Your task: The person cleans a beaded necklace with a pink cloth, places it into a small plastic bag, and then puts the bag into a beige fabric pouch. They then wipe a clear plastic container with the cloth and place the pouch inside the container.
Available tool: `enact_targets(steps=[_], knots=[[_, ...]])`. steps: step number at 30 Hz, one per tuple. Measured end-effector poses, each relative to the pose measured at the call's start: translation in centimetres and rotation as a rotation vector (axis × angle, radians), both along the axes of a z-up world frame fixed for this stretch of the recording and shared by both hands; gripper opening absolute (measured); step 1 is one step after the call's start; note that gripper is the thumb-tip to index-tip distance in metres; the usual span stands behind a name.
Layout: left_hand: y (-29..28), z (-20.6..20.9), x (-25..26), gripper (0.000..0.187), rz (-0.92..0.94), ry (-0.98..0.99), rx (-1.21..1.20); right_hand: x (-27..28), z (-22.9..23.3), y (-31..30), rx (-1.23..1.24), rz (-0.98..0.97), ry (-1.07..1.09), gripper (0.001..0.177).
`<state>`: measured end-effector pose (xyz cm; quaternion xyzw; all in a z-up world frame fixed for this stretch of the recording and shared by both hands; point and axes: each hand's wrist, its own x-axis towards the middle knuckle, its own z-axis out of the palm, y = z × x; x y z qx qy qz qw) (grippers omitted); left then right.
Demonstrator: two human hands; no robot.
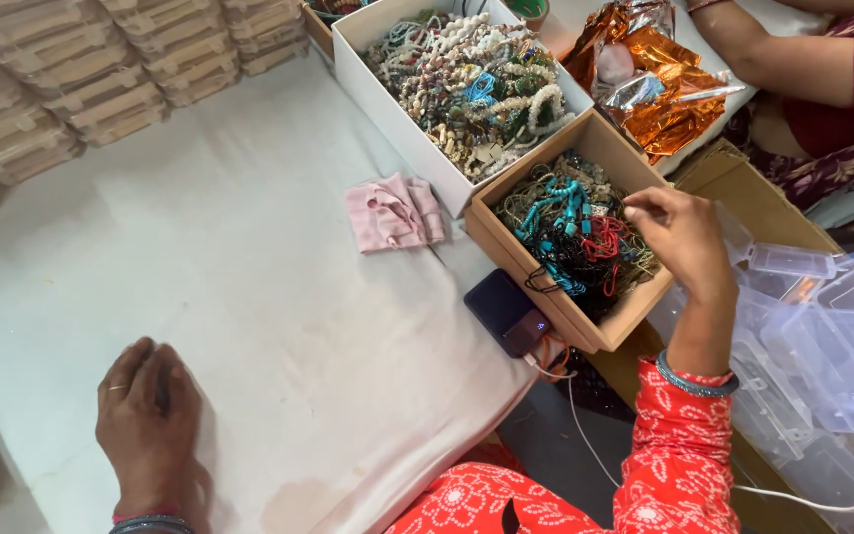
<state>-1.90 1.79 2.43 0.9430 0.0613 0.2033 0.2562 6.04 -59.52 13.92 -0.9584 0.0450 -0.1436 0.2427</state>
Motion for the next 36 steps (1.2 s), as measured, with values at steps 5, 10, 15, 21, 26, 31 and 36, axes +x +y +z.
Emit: enact_targets(steps=[5, 10, 15, 21, 26, 31, 36], knots=[[0.2, -0.6, -0.1, 0.029, 0.011, 0.014, 0.020, 2.0, -4.1, -2.5, -0.098, -0.003, 0.135, 0.035], [0.3, -0.7, 0.0, 0.030, 0.015, 0.040, 0.053, 2.6, -5.2, -2.4, -0.278, -0.116, 0.317, 0.042], [0.4, -0.8, 0.0, 0.028, 0.001, 0.028, 0.047, 1.5, -3.1, -2.4, -0.174, -0.123, 0.116, 0.021], [0.4, -0.9, 0.1, 0.028, -0.005, -0.001, 0.069, -0.5, 1.8, -2.3, -0.010, -0.032, -0.222, 0.011], [0.1, -0.5, -0.1, 0.029, -0.005, -0.002, 0.029, -0.9, 4.0, -2.4, 0.083, -0.034, -0.357, 0.005], [0.3, -0.6, -0.1, 0.028, -0.014, -0.009, 0.019, -0.9, 4.6, -3.8, 0.145, 0.018, -0.451, 0.003], [0.2, -0.4, -0.1, 0.028, -0.016, 0.010, 0.017, -0.7, 6.1, -2.9, 0.247, 0.017, -0.505, 0.005]])
